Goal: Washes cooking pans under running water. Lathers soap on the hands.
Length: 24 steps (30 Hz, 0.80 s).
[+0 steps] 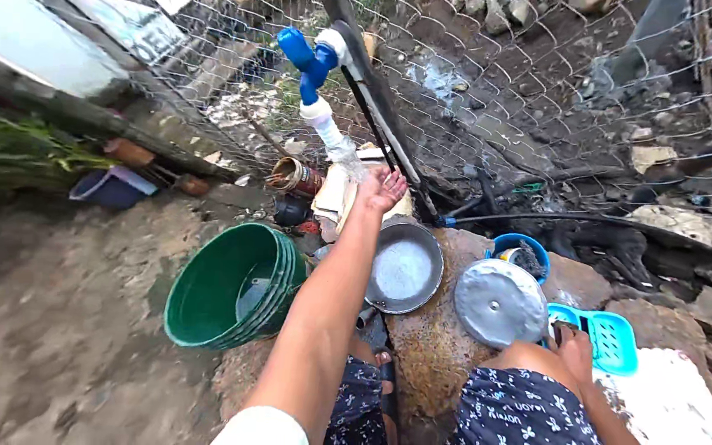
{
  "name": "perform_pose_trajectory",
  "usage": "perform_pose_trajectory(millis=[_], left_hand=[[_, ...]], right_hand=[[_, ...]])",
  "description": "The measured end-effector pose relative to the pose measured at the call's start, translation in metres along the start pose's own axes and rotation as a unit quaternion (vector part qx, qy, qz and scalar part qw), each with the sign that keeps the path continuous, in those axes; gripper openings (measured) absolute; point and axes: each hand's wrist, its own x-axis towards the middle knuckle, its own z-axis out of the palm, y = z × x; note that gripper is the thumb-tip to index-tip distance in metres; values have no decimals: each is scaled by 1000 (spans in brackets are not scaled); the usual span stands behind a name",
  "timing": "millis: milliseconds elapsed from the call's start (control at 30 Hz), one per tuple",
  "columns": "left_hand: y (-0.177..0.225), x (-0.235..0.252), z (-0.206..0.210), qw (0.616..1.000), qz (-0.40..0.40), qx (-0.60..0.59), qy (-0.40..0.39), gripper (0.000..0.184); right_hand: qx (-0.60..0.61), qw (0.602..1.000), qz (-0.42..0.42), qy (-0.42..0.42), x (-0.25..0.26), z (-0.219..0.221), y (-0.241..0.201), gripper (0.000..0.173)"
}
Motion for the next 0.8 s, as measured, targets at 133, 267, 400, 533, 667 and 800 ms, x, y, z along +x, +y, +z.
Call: perform_pose_trajectory(millis=[133, 267, 400, 533, 667, 800], left_hand=[[-5, 3, -3, 996, 2, -71, -51, 54], [-2, 16, -18, 975, 15, -126, -182, 86], [-6, 21, -28, 972, 10, -112, -208, 85], [-11, 20, -23, 978, 12, -122, -171, 77], [-26, 8, -18, 979, 5, -94, -179, 71], [-69, -28, 0, 969, -52, -53, -235, 68]], right_hand=[[27, 999, 9, 28, -1, 6, 3, 42], [11, 1000, 12, 0, 0, 3, 7, 41], [-16, 999, 7, 40, -5, 10, -6, 36], [-48, 997, 21, 51, -10, 20, -14, 22], [70, 992, 92, 57, -6, -11, -11, 28], [307, 939, 60, 142, -8, -85, -59, 37]])
